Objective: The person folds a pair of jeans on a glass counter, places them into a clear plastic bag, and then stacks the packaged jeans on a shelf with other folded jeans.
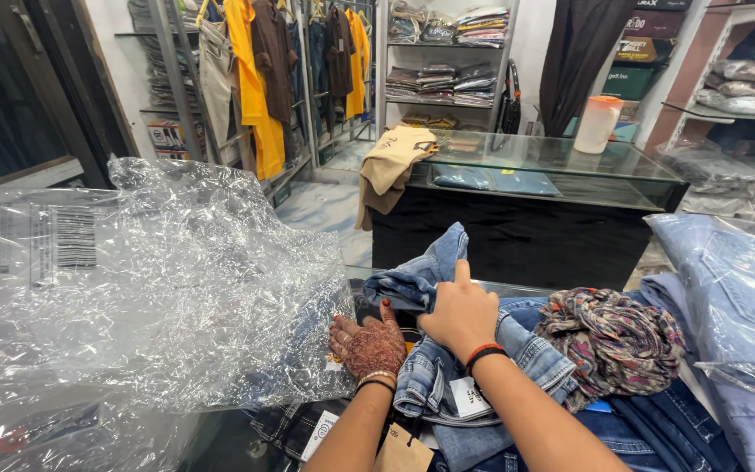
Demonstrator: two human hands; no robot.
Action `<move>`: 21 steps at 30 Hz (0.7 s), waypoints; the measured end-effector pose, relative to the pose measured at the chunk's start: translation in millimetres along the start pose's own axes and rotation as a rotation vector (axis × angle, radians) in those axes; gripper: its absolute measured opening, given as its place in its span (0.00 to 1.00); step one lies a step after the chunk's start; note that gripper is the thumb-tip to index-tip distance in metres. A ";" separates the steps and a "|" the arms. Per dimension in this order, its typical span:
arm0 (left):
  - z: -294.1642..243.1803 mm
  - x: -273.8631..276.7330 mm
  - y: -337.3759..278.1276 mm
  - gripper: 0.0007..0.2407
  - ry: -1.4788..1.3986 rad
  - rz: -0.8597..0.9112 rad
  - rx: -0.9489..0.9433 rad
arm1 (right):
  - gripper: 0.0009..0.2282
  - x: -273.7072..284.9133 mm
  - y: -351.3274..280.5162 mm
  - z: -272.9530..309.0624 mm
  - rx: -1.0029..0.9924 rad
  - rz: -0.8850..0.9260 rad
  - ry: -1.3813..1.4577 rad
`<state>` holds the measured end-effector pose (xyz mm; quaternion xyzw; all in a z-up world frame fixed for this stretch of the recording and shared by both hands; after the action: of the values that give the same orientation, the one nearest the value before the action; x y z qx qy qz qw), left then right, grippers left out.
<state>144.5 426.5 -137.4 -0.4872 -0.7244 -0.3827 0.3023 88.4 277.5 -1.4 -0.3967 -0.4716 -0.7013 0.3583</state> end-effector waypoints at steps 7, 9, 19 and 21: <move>2.0 -0.9 6.0 0.36 0.035 0.091 -0.079 | 0.14 -5.3 2.6 1.1 -0.007 0.009 -0.018; -2.0 3.6 3.1 0.34 -0.070 0.039 -0.093 | 0.14 -5.0 3.1 1.0 -0.007 0.015 -0.021; -13.6 -6.8 11.7 0.26 -0.381 -0.088 -0.204 | 0.19 -0.7 -1.9 6.8 0.009 0.016 -0.059; -13.4 -5.2 8.9 0.26 -0.400 -0.096 -0.254 | 0.22 0.5 -3.0 10.2 0.041 0.004 -0.065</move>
<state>155.6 414.7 -132.3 -0.5523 -0.7383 -0.3806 0.0707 87.9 288.0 0.4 -0.4128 -0.4966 -0.6774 0.3524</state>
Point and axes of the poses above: each hand's wrist, its own y-axis towards the middle knuckle, its own x-axis out of the back of the hand, z = x × y, the point moved 7 cm from there along y, towards the middle knuckle, and after that the axes turned 12 degrees about -x, right-handed, at the moved point
